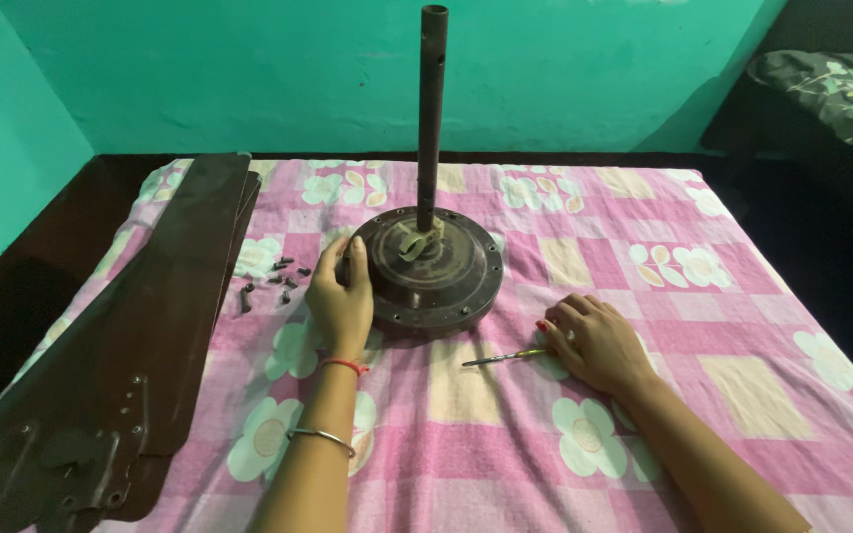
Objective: The person uses a screwdriver to tighten a screw on the ceiling fan motor housing. They then attach a fan blade to the motor using screws and tighten them with the screwdriver.
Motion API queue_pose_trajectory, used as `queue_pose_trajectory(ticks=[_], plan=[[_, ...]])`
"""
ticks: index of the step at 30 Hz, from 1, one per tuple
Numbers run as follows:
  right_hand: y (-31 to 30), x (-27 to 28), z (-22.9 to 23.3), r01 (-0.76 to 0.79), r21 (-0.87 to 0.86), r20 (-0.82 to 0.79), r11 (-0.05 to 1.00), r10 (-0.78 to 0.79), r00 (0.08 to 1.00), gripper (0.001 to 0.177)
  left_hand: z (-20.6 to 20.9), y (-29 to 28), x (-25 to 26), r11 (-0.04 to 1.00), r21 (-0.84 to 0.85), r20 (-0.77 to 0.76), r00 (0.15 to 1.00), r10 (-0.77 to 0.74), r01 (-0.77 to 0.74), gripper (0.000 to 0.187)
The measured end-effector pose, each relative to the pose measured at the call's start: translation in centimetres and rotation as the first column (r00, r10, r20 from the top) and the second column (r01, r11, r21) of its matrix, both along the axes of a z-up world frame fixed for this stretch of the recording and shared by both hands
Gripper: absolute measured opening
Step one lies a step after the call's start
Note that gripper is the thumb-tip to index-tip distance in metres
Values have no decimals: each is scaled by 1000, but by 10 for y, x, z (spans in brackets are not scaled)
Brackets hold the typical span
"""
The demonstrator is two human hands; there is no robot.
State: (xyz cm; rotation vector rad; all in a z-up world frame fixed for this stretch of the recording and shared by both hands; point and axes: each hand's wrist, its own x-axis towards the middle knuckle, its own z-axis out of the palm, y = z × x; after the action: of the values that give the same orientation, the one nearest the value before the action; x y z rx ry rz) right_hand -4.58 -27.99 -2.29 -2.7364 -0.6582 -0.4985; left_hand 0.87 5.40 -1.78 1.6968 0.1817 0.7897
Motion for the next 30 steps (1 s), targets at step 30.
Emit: queue_pose_trajectory(ticks=[30], plan=[[-71, 43, -6, 500, -114, -88, 858, -510, 855, 62, -39, 6, 22, 868, -448, 42, 974, -222, 217, 37]])
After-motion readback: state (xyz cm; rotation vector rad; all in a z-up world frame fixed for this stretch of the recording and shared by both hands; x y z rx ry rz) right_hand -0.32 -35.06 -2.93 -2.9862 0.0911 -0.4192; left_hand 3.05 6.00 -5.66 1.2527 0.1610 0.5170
